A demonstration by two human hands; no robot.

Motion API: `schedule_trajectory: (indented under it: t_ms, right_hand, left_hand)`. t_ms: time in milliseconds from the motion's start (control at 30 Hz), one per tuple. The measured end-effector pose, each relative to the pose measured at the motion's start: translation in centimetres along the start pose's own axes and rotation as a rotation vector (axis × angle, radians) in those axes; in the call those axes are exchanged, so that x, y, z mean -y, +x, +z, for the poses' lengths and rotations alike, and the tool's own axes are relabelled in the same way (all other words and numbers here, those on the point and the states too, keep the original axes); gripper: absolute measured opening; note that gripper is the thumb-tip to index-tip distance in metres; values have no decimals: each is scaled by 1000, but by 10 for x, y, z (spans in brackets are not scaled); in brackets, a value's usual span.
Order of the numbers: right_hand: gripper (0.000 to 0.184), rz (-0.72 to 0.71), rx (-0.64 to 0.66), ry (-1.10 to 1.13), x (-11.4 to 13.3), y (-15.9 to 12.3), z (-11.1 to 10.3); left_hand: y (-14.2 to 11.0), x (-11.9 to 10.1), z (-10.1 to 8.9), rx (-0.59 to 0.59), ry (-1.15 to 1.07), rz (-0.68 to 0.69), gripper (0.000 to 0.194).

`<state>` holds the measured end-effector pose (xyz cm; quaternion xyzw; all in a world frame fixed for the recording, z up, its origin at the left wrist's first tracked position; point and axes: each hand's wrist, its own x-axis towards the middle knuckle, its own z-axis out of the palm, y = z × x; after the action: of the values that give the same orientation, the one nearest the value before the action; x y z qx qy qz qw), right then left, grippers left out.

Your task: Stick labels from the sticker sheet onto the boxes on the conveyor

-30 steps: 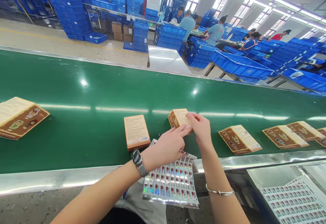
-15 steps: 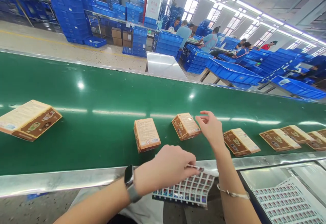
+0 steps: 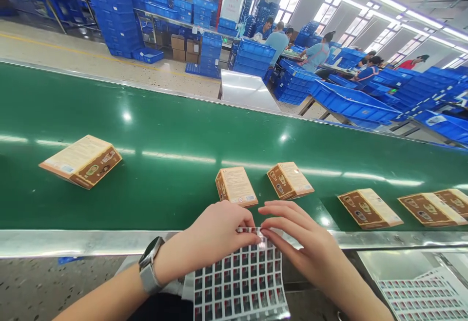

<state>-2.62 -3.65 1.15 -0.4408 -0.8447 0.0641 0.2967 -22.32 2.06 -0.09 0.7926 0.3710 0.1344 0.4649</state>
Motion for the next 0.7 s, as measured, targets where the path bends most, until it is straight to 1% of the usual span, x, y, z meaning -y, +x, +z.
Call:
schedule_trajectory:
  t_ms: [67,133,167,233,300,333,400,467,533,700]
  right_hand:
    - [15,-4,-73,9,1,-1,1]
    - [13,77,-134,122,0,-1,3]
    - [11,159,-170,218,-2,1,6]
    - [10,406,-278,438,-14,7,16]
    - [18,697,-416,636,-30,15,31]
    - [24,814,-479,722,-39,20,40]
    - [37,961,-551,855,-54,28,56]
    - [43,1017,-581,908,-63,33,68]
    - [42,1031,-603,894,-66,34,74]
    - [36,1041,-638,811,-67,29,71]
  left_hand:
    - [1,-1,-3,-12,-10,-29,18]
    - [1,-1,-6,-26,-23,-60,19]
    - [0,-1,-7,-33,-24,-70,20]
    - [-2,2,-7,-51,-7,-42,18]
    - [-3,7,-6,-70,43,66,13]
    - [-2,9,-4,-70,79,136,13]
    - [1,15,-1,-40,157,240,15]
    - [6,20,4,14,222,267,18]
    - [12,23,8,47,255,266,18]
    - [23,27,19,49,265,292,18]
